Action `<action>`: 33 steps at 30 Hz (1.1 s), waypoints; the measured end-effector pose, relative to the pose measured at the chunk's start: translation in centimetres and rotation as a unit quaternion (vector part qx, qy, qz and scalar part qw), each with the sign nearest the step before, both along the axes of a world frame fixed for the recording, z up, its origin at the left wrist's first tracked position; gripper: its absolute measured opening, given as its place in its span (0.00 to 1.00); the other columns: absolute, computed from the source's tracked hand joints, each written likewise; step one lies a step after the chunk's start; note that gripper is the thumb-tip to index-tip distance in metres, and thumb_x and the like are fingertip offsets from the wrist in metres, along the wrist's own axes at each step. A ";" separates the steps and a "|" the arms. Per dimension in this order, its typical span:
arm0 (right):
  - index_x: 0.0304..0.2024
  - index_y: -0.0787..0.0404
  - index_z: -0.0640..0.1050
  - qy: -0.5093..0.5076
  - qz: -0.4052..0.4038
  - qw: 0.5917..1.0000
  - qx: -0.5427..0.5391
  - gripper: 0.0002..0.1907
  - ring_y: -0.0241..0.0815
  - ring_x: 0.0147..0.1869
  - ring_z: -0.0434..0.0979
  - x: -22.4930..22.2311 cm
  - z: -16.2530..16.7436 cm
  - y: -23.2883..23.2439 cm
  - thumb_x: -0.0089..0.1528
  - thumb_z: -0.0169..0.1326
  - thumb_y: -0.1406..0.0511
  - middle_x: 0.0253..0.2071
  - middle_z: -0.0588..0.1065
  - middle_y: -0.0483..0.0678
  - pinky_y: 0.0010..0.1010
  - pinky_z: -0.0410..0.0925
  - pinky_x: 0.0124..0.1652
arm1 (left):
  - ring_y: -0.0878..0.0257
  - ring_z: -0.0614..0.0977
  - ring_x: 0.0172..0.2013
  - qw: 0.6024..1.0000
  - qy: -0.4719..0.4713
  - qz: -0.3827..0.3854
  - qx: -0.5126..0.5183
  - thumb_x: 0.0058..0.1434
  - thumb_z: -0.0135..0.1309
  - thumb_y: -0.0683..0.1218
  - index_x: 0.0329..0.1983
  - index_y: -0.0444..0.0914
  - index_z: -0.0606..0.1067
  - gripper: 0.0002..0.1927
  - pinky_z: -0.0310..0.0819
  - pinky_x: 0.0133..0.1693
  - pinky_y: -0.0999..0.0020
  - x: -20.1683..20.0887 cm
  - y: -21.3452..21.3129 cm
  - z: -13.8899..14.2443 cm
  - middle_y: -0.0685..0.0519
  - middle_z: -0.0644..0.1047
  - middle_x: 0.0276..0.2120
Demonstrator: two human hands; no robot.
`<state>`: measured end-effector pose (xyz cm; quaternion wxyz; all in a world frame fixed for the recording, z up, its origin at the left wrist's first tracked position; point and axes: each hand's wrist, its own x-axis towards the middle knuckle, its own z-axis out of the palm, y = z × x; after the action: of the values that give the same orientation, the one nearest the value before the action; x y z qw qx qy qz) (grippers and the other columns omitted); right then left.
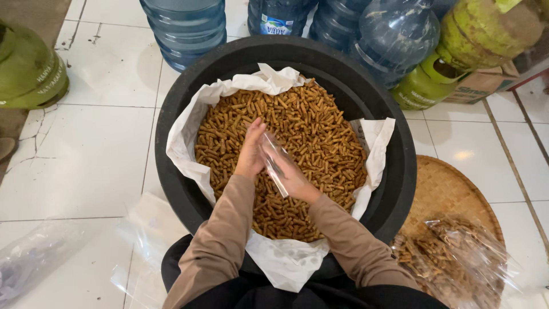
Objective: The person sits on the floor beside a large basin lined with paper and filled with brown snack sticks. They open small clear plastic bags, fill each bag by hand with snack sticks from the basin, seal the bags, and place the filled bags on a woven bamboo tray beside them.
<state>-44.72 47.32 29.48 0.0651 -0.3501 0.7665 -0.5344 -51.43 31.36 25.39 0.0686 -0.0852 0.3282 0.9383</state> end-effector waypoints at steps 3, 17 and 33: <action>0.63 0.64 0.75 -0.143 -0.036 0.987 -0.057 0.17 0.51 0.69 0.72 -1.9 -4.5 1.8 0.73 0.49 0.68 0.64 0.73 0.58 0.42 0.66 0.67 | 0.48 0.72 0.54 0.987 -0.091 0.129 0.037 0.59 0.65 0.59 0.72 0.35 0.59 0.45 0.72 0.59 0.45 -1.6 -3.5 -2.9 0.41 0.64 0.57; 0.68 0.44 0.71 0.022 -0.394 0.895 0.208 0.35 0.72 0.76 0.43 -21.7 -7.2 -9.9 0.63 0.57 0.41 0.75 0.48 0.62 0.63 0.48 0.66 | 0.49 0.70 0.59 0.780 -0.128 0.425 0.442 0.58 0.53 0.65 0.65 0.46 0.69 0.34 0.67 0.57 0.46 -2.0 -10.1 -3.6 0.48 0.69 0.62; 0.46 0.60 0.79 -0.086 -0.126 0.961 0.232 0.14 0.48 0.48 0.77 -12.0 -10.6 -1.3 0.56 0.63 0.68 0.48 0.77 0.52 0.40 0.73 0.45 | 0.50 0.67 0.60 0.823 -0.252 0.342 0.377 0.61 0.51 0.66 0.73 0.54 0.61 0.38 0.62 0.63 0.46 -2.1 -5.2 -2.2 0.49 0.58 0.66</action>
<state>-56.77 46.07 18.92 0.1425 -0.1787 0.8988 -0.3741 -53.50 26.18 23.20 -0.1495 -0.3929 -0.1301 0.8980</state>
